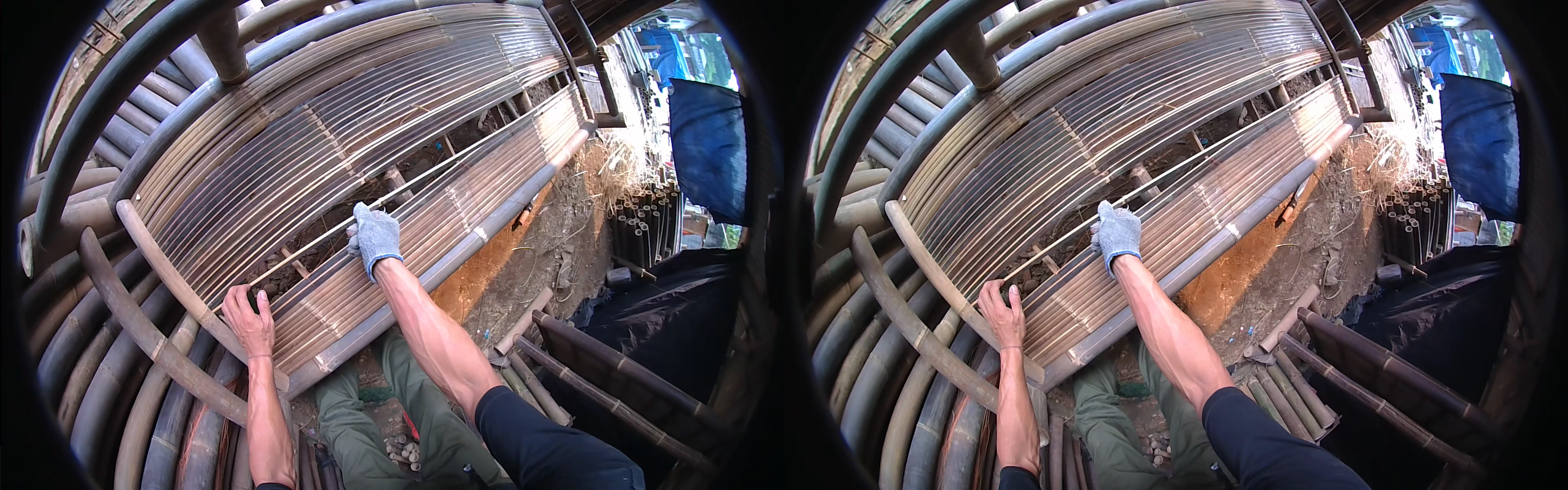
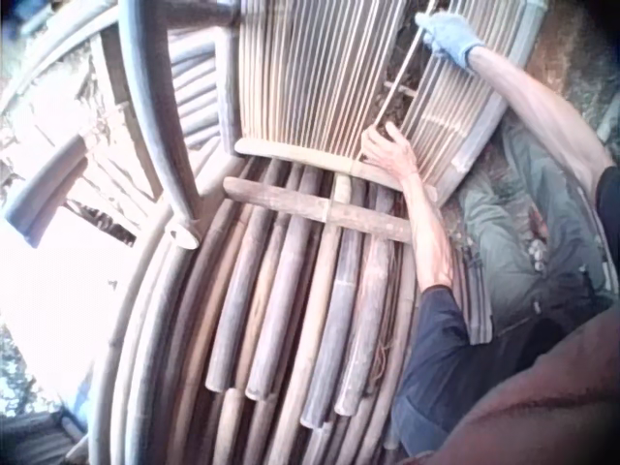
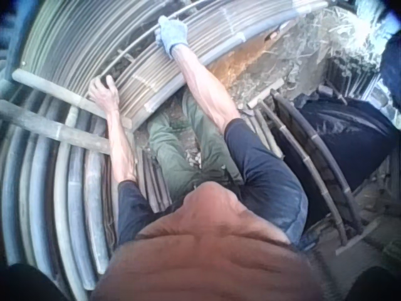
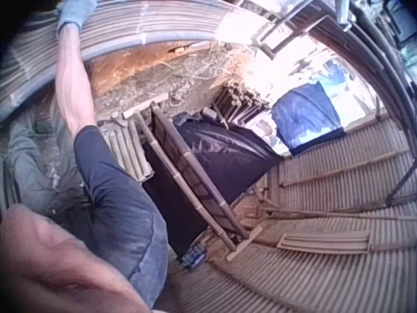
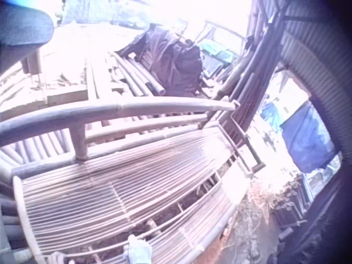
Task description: The person weaves thin bamboo strips into a larger bamboo frame, interlacing them by hand. They use a thin wire to secure the woven strips to the frame, wrapping and twisting it to hold the structure together.
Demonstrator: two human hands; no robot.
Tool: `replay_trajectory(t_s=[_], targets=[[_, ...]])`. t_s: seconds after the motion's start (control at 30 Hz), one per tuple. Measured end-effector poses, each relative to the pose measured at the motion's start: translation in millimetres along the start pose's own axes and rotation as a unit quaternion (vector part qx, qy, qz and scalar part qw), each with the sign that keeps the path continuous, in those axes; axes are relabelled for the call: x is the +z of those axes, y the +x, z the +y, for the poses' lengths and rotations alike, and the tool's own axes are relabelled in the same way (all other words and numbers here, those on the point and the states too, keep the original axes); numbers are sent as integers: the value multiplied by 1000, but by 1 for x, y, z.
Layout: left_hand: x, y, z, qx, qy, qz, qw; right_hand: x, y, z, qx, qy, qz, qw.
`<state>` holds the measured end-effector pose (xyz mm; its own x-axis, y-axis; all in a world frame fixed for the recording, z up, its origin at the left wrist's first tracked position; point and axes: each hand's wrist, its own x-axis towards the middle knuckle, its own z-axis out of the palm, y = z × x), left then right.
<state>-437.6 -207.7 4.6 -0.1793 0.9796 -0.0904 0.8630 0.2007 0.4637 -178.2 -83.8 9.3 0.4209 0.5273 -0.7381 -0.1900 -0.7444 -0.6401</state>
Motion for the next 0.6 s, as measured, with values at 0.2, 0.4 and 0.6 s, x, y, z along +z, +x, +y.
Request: replay_trajectory(t_s=[0.2,0.4,0.6], targets=[[4,6,-3,46,1,-14,999,5,15,-6,0,-23,27,999],[-3,17,-4,58,33,-46,997,-53,-12,0,-628,-601,64,489],[10,9,-7,27,-14,52,998,22,-48,-7,-647,-560,-85,511]])
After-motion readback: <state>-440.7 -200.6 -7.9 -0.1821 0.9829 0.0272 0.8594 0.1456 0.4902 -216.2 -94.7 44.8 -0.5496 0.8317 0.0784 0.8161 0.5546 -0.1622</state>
